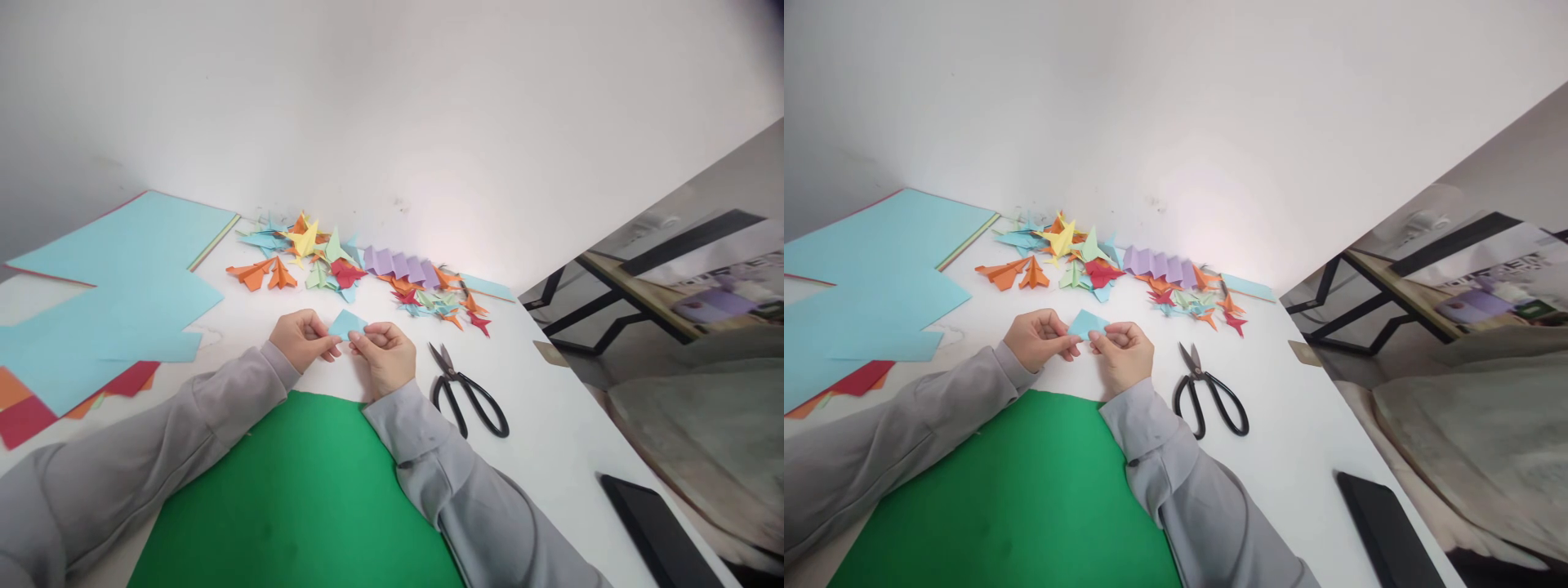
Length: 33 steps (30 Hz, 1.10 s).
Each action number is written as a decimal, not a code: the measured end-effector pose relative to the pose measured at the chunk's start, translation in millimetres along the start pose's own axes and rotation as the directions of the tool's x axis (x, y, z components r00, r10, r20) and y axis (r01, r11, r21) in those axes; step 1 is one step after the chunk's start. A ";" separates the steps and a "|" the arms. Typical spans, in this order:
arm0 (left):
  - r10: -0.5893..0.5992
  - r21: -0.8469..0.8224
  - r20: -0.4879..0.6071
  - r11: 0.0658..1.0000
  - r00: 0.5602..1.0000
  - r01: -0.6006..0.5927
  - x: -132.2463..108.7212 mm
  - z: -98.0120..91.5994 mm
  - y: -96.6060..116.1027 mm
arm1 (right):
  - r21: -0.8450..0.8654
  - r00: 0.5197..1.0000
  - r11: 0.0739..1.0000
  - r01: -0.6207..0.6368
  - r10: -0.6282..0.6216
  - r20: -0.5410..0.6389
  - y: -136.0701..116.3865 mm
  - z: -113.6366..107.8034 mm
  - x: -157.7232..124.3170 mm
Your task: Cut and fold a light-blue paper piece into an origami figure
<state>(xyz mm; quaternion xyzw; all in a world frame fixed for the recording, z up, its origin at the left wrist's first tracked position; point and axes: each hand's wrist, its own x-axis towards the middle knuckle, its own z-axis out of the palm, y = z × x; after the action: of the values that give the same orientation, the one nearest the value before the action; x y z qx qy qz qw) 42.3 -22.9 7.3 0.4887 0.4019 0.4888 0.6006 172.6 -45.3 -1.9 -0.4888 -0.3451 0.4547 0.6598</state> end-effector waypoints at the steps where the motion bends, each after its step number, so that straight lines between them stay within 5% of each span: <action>1: -0.010 -0.014 0.006 1.000 1.000 0.011 0.0 -0.1 0.8 | 0.004 1.000 1.000 0.002 -0.002 0.001 0.4 -0.2 0.3; 11: -0.157 0.107 0.133 0.984 0.979 0.143 -0.6 -0.8 9.8 | 0.011 0.999 1.000 0.021 -0.021 0.039 0.8 -1.3 0.4; 33: -0.158 0.045 0.233 0.987 0.960 0.151 -1.4 -4.4 11.3 | 0.113 0.997 0.992 -0.053 0.046 0.057 0.6 -4.1 5.7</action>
<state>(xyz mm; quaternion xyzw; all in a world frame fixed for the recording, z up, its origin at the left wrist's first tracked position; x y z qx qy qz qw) 35.7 -22.9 17.5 0.5184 0.3714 0.3734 0.6737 178.1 -41.3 -3.6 -0.4460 -0.3239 0.5030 0.6657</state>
